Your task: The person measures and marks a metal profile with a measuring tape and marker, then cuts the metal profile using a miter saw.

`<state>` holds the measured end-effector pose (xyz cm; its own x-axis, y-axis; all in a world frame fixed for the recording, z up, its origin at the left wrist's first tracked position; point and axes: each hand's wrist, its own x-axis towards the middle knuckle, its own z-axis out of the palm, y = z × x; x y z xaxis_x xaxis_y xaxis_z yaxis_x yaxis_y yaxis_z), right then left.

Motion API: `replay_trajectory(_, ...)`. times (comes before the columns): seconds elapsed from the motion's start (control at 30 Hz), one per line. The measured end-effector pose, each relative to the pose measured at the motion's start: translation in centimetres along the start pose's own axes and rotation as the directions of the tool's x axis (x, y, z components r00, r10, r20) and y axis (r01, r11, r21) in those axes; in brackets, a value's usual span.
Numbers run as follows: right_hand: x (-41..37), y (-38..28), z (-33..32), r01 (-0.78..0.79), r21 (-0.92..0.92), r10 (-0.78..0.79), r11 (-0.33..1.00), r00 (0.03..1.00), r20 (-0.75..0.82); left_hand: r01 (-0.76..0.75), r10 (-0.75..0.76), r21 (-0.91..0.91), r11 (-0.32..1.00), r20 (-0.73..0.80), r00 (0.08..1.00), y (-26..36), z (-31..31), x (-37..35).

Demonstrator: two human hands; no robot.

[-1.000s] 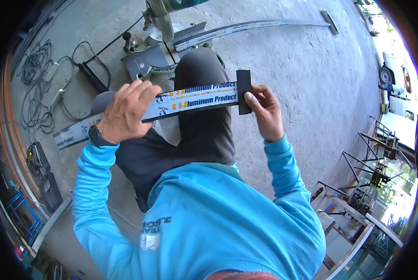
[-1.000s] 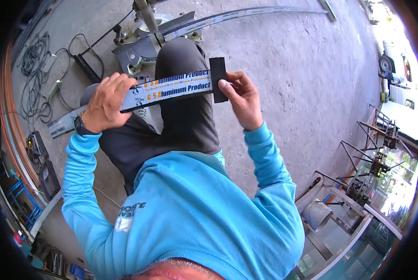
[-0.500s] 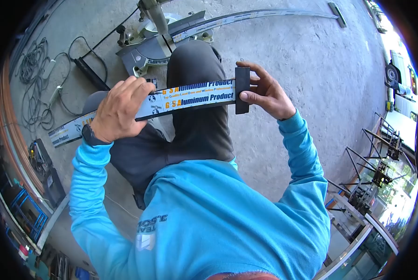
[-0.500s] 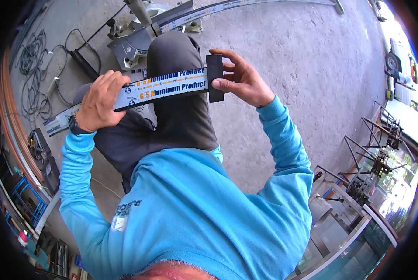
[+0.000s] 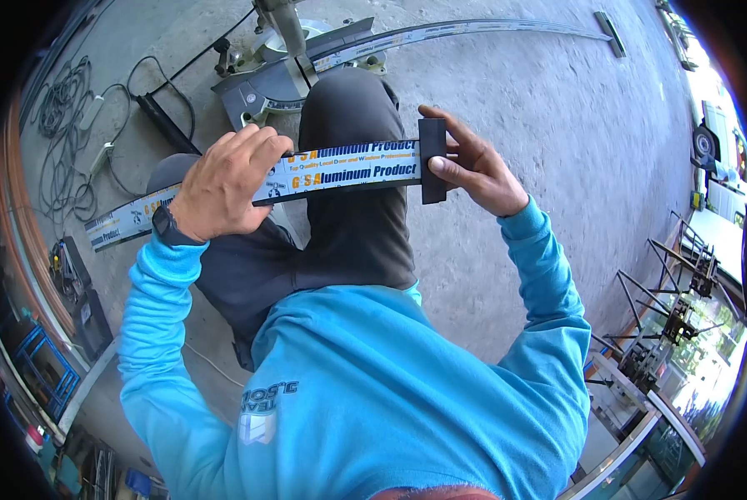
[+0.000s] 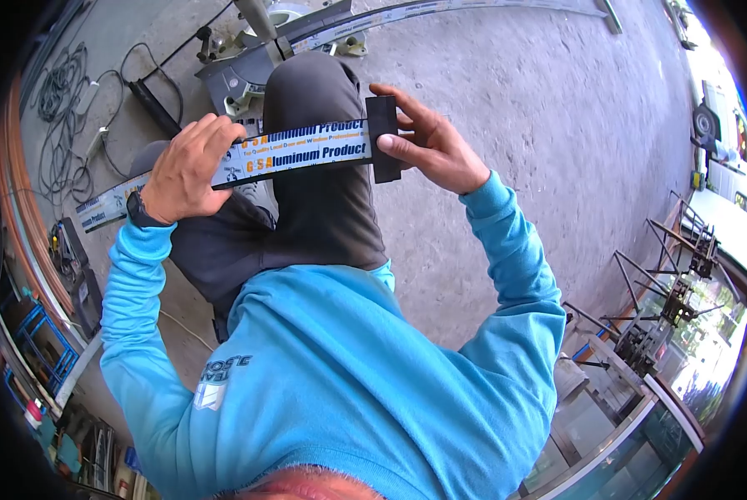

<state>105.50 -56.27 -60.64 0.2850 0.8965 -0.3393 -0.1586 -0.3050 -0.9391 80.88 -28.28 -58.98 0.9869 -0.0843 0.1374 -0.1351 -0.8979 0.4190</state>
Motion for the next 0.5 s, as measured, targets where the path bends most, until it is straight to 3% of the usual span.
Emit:
replay_trajectory(0.17, -0.2, 1.5, 0.1, 0.023, 0.065, -0.021, 0.998, 0.999, -0.029, -0.004, 0.005, 0.019, 1.0, -0.047, 0.999, -0.2, 0.5, -0.4)
replay_trajectory(0.3, -0.6, 1.6, 0.7, 0.066, 0.045, -0.063, 0.997, 0.996, -0.071, 0.036, -0.037, 0.05, 0.998, 0.023, 0.999, -0.3, 0.5, -0.4)
replay_trajectory(0.4, -0.6, 0.6, 0.8, 0.004, 0.019, -0.003, 1.0, 0.999, -0.047, 0.065, -0.069, 0.058, 0.996, 0.066, 0.995, -0.4, 0.5, -0.7)
replay_trajectory(0.5, -0.6, 0.3, 0.6, -0.045, 0.25, 0.05, 0.967, 0.999, -0.011, 0.024, -0.024, 0.009, 1.0, -0.009, 1.0, -0.4, 0.6, -0.5)
